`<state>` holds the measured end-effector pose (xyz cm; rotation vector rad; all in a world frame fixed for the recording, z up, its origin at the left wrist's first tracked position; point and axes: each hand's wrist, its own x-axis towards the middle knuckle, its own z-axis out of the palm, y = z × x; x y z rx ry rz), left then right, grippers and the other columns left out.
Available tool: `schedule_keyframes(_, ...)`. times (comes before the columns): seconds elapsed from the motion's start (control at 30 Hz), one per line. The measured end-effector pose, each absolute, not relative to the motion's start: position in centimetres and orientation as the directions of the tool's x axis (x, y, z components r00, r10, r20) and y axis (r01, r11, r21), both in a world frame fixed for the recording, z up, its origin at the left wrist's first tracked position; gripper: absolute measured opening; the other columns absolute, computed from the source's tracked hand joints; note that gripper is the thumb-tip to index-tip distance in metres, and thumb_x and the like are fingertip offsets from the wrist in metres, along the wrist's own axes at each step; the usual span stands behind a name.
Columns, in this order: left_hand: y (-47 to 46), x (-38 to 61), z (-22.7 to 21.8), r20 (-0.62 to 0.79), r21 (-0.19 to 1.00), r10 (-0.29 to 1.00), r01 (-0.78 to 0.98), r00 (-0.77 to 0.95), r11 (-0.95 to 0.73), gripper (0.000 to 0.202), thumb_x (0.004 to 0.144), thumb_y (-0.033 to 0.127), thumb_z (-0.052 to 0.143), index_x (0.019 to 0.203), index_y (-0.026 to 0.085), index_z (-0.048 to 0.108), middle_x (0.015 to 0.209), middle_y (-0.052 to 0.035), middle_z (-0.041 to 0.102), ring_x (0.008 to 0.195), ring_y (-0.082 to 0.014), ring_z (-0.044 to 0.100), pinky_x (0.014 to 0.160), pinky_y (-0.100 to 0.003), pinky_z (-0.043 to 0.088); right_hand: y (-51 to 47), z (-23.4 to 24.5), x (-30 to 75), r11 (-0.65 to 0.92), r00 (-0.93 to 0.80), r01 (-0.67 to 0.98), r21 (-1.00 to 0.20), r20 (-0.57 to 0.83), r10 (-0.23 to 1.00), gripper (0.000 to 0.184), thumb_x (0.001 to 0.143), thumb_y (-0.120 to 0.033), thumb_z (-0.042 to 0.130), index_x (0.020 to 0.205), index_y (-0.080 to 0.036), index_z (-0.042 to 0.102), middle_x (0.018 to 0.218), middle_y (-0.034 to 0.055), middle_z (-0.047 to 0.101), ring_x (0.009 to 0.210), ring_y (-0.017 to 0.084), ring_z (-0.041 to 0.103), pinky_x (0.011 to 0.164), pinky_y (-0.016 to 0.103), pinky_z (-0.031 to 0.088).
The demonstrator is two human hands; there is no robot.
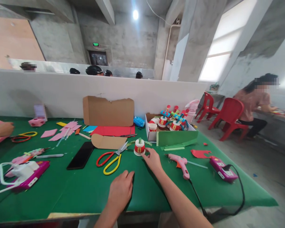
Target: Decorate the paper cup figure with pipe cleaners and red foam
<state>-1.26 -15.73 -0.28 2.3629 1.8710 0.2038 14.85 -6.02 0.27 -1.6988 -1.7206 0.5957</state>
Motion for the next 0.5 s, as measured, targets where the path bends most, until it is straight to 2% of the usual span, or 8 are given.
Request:
schedule_keyframes(0.13,-15.7,-1.3,-0.3,0.027,0.182,0.973,0.956,0.228,-0.229,0.040,0.094,0.016,0.033,0.124,0.024,0.058,0.101,-0.0068,0.063,0.091,-0.0185,0.063,0.079,-0.029,0.047,-5.3,0.7,13.3,-0.053,0.107,0.767,-0.639,0.046,0.993,0.052,0.074,-0.045,0.067,0.118,-0.018,0.058,0.121,0.0113,0.061,0.106,0.026,0.062,0.081,0.033,0.049)
schedule_keyframes(0.23,-15.7,-1.3,-0.5,0.040,0.183,0.972,0.955,0.231,-0.235,0.039,0.095,0.017,0.033,0.124,0.024,0.058,0.100,-0.0068,0.063,0.090,-0.0188,0.063,0.078,-0.029,0.047,-4.8,1.6,12.1,-0.154,0.161,0.794,-0.588,-0.041,0.986,0.061,0.070,-0.057,0.068,0.114,-0.017,0.058,0.119,0.0135,0.061,0.107,0.030,0.062,0.081,0.037,0.049)
schedule_keyframes(0.37,-15.7,-1.3,-0.4,0.034,0.186,0.972,0.954,0.232,-0.234,0.039,0.095,0.017,0.033,0.124,0.024,0.058,0.100,-0.0071,0.063,0.090,-0.0187,0.063,0.078,-0.029,0.047,-4.1,2.1,11.2,-0.184,0.190,0.809,-0.558,-0.048,0.981,0.057,0.069,-0.058,0.067,0.108,-0.017,0.058,0.117,0.0141,0.062,0.105,0.030,0.063,0.080,0.037,0.049)
schedule_keyframes(0.5,-15.7,-1.4,-0.2,0.020,0.190,0.973,0.955,0.230,-0.229,0.039,0.095,0.017,0.033,0.124,0.024,0.058,0.100,-0.0068,0.063,0.091,-0.0189,0.063,0.078,-0.029,0.047,-4.1,1.8,10.9,-0.161,0.166,0.790,-0.592,-0.048,0.985,0.045,0.070,-0.054,0.067,0.098,-0.019,0.060,0.106,0.0117,0.068,0.101,0.029,0.065,0.078,0.034,0.049)
